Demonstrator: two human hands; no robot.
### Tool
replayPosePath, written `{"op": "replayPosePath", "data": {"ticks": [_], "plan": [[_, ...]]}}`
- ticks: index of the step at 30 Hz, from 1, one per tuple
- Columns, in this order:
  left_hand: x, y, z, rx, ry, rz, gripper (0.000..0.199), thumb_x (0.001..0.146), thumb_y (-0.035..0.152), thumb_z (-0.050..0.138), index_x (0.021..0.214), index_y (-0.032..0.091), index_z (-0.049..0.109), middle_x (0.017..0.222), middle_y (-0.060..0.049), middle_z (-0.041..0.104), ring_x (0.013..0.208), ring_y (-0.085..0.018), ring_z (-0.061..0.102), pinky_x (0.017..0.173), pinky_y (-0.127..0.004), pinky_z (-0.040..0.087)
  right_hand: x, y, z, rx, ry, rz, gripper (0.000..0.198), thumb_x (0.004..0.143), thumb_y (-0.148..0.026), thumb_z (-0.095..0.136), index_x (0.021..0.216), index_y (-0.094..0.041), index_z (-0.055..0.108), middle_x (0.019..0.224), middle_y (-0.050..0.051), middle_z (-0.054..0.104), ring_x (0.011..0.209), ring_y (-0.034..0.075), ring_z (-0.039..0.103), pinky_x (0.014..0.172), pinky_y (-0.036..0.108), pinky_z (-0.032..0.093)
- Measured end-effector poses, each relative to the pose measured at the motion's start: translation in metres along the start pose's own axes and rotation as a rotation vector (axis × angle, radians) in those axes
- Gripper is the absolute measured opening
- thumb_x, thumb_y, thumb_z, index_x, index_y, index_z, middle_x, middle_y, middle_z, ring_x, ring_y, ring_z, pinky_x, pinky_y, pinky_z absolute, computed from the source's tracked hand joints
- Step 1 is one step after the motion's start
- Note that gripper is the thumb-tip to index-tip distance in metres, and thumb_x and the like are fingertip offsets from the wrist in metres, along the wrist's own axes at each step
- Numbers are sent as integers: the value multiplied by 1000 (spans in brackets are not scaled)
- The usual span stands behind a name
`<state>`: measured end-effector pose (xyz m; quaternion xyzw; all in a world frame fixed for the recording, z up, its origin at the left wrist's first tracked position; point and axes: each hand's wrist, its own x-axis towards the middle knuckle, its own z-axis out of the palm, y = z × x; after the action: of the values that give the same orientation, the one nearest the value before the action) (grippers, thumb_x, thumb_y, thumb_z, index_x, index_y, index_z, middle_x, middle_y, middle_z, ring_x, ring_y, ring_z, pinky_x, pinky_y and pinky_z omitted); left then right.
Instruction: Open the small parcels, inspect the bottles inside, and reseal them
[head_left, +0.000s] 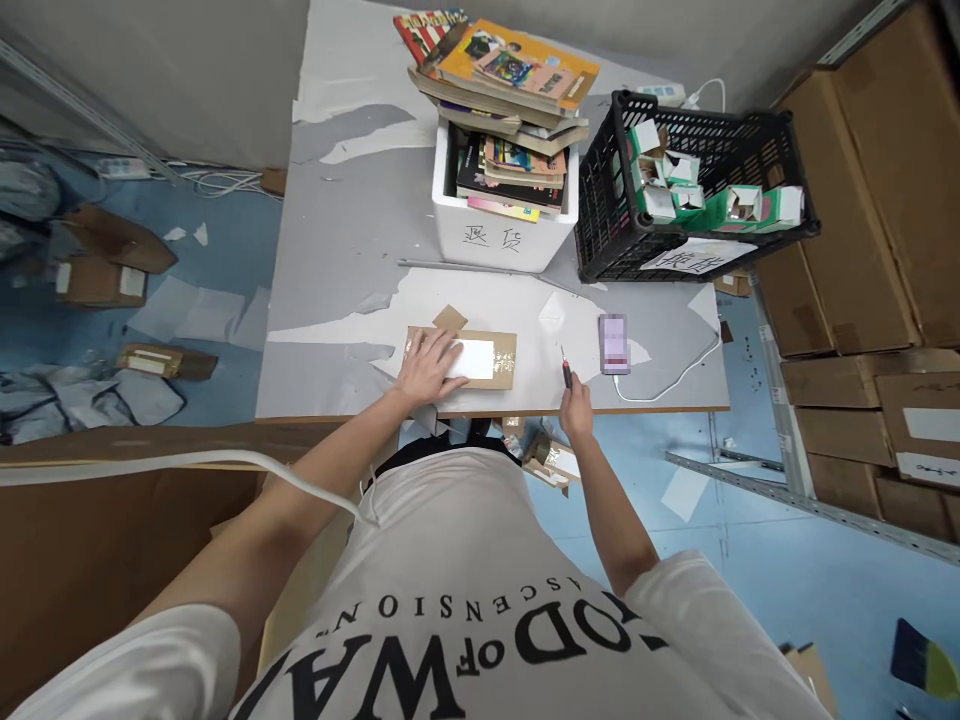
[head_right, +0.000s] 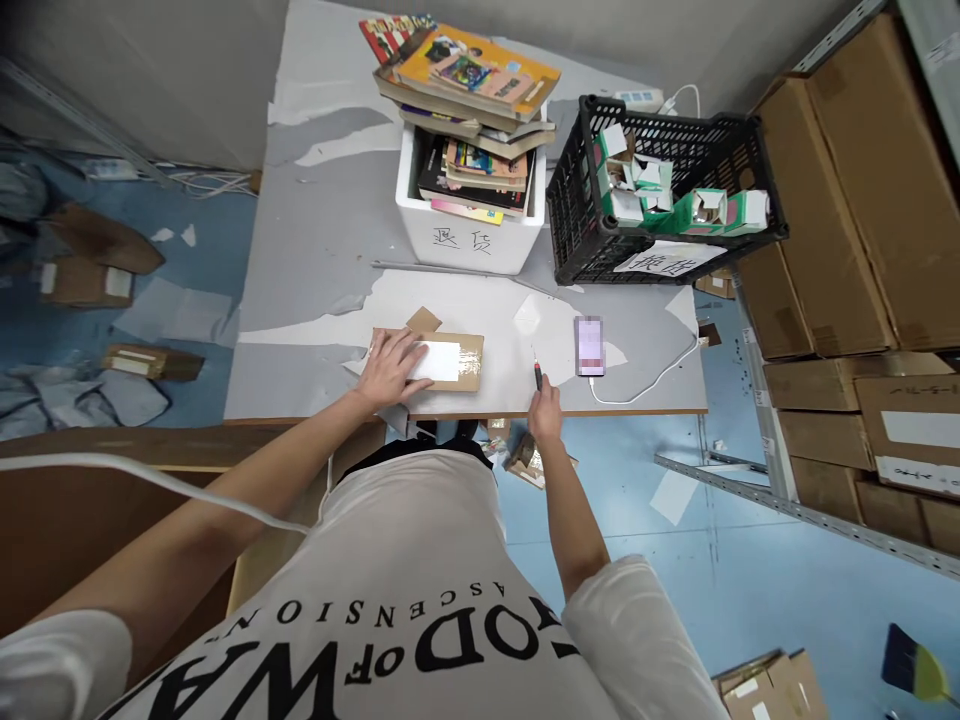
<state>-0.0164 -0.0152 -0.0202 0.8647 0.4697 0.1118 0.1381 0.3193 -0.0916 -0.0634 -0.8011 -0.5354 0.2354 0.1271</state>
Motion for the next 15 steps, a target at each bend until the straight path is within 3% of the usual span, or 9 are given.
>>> {"op": "replayPosePath", "data": {"ticks": [3,7,12,14,15], "plan": [[-15,5,3,6,-12,35,41,93,40,43,125,19,57,135,-16,54,131,-30,43,113,-54,24,16,-1,34,-99,7,-33,54,90,-27,34,142,-13,41,116,18,51,101,27,54,88,42,45],[-30,6,15,-3,-19,39,37,95,26,38,126,20,57,129,-14,59,126,-26,49,111,-50,31,19,3,58,-141,38,-38,54,87,-23,39,141,-17,43,119,19,49,105,28,50,90,46,41],[-39,1,31,-72,-7,28,42,92,15,38,130,20,56,131,-14,60,128,-24,49,111,-52,33,23,-26,39,-221,146,-41,56,92,-32,38,145,-13,36,136,24,38,125,36,36,100,56,32],[-40,-1,35,-92,-18,39,43,92,13,37,130,19,56,130,-13,61,128,-24,50,110,-51,36,30,-57,22,-197,194,-180,59,94,-36,34,147,-10,30,140,25,35,129,35,32,102,52,30],[-41,-1,36,-98,-19,42,43,92,13,36,130,18,57,130,-13,61,128,-24,50,110,-50,37,35,-75,15,-195,158,-318,59,95,-38,33,148,-10,29,140,24,35,130,33,31,104,50,29]]}}
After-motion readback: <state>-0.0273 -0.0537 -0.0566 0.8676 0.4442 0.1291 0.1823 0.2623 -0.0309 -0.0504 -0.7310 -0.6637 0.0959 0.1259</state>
